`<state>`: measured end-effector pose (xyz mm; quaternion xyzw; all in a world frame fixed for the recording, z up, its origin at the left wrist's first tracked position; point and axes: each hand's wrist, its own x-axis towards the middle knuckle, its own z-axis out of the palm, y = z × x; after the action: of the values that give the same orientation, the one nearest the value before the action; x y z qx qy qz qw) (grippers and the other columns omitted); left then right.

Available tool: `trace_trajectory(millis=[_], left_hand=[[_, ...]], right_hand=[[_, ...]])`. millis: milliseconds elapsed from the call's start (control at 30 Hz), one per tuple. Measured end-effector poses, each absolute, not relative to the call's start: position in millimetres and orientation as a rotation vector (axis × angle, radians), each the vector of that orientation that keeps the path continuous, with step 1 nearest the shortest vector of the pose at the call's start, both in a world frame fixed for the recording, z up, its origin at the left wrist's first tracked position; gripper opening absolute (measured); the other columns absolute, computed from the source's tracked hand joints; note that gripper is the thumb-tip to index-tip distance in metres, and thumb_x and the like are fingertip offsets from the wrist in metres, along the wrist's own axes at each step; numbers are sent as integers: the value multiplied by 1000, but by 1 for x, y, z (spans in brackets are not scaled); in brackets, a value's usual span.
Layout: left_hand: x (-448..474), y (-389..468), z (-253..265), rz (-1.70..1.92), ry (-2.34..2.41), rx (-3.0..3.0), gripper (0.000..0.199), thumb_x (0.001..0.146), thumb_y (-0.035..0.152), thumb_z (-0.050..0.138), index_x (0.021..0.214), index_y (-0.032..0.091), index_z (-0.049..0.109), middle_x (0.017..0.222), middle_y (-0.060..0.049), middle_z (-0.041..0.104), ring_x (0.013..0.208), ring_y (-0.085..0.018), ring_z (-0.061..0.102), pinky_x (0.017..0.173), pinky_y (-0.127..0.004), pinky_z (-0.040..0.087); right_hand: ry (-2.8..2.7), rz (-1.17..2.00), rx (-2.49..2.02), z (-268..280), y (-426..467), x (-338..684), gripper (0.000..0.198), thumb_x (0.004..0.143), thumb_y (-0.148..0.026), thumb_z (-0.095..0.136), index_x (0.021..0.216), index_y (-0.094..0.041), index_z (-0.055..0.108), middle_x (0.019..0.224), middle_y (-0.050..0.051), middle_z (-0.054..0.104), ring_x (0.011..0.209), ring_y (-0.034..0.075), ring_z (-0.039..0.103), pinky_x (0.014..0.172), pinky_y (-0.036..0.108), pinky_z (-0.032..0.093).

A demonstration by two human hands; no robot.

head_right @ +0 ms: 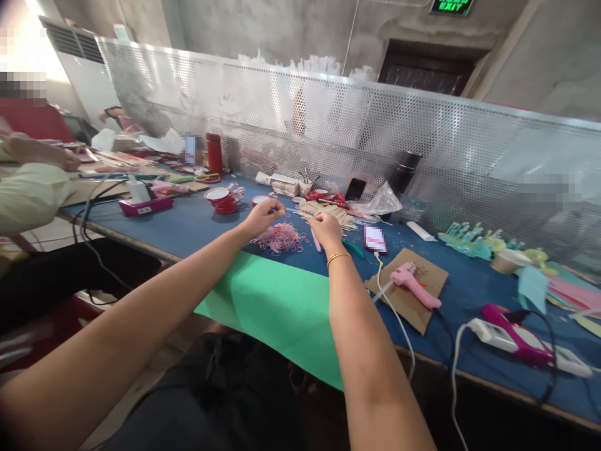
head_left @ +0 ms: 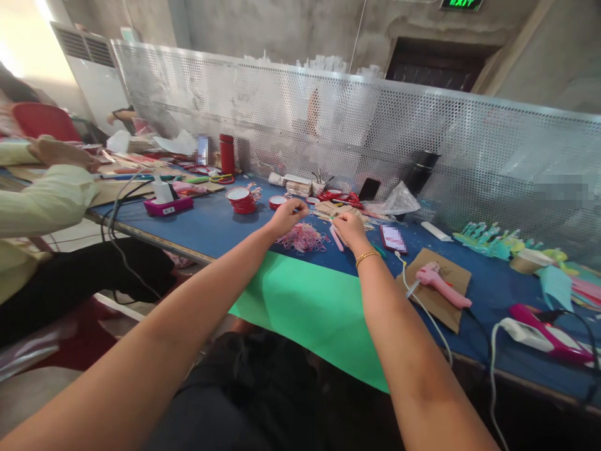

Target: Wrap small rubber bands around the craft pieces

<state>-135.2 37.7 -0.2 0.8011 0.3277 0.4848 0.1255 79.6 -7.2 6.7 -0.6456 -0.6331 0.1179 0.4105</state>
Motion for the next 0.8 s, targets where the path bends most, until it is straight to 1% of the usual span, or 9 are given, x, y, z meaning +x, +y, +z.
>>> trace_trajectory(millis=[167, 267, 333, 400, 467, 567, 633, 667, 800], left_hand=[[-139, 37, 1, 1315, 882, 2423, 34, 90, 40, 52, 67, 17, 61, 74, -3, 62, 78, -16, 57, 79, -30, 44], [-139, 35, 2, 1275, 847, 2485, 42, 91, 44, 53, 60, 17, 61, 70, -3, 63, 79, -17, 59, 80, -30, 44], [-139, 35, 2, 1272, 865, 2488, 43, 92, 45, 53, 60, 18, 63, 70, -3, 64, 78, -17, 60, 80, -30, 44], [-139, 34, 2, 1270, 901, 2482, 42, 91, 44, 54, 62, 17, 65, 71, -3, 66, 77, -17, 61, 80, -30, 45], [-140, 34, 2, 1262, 941, 2476, 39, 90, 43, 56, 63, 17, 67, 73, -4, 67, 78, -17, 62, 81, -30, 46], [-140, 33, 2, 1260, 994, 2461, 35, 89, 41, 58, 66, 17, 69, 78, -4, 70, 81, -17, 63, 82, -30, 47], [-141, 32, 2, 1257, 1020, 2458, 34, 88, 40, 58, 66, 17, 70, 80, -5, 70, 82, -17, 63, 82, -30, 47], [-141, 32, 1, 1254, 1030, 2458, 34, 88, 40, 58, 66, 17, 70, 80, -5, 70, 81, -18, 63, 82, -30, 47], [-141, 32, 1, 1270, 1068, 2451, 35, 88, 42, 57, 67, 17, 69, 77, -4, 69, 80, -17, 62, 79, -29, 47]], right_hand=[[-1849, 430, -1642, 15, -21, 75, 24, 79, -42, 63, 75, -19, 71, 50, -3, 59, 55, 15, 57, 62, 25, 38], [-1929, 372, -1724, 20, -28, 72, 27, 83, -46, 65, 79, -20, 72, 48, -3, 58, 53, 15, 58, 66, 27, 40], [-1939, 316, -1745, 19, -28, 70, 23, 83, -44, 66, 83, -21, 73, 58, -2, 66, 60, 16, 63, 70, 27, 41], [-1952, 315, -1698, 14, -26, 67, 23, 82, -44, 69, 89, -23, 73, 77, 1, 73, 73, 17, 67, 74, 28, 43], [-1982, 352, -1612, 8, -23, 62, 32, 80, -49, 72, 100, -25, 73, 97, 2, 76, 87, 18, 68, 80, 28, 46], [-2108, 355, -1473, -2, -21, 51, 54, 75, -56, 76, 121, -29, 68, 116, 3, 73, 104, 22, 66, 89, 32, 47], [-2209, 295, -1430, -5, -21, 46, 61, 73, -55, 79, 127, -31, 66, 121, 5, 71, 109, 26, 65, 92, 34, 47], [-2242, 269, -1433, -6, -21, 44, 59, 74, -52, 79, 127, -31, 66, 120, 5, 71, 110, 27, 65, 92, 35, 47], [-2161, 184, -1515, -4, -20, 46, 30, 84, -38, 70, 112, -29, 74, 107, 4, 76, 102, 25, 68, 88, 34, 48]])
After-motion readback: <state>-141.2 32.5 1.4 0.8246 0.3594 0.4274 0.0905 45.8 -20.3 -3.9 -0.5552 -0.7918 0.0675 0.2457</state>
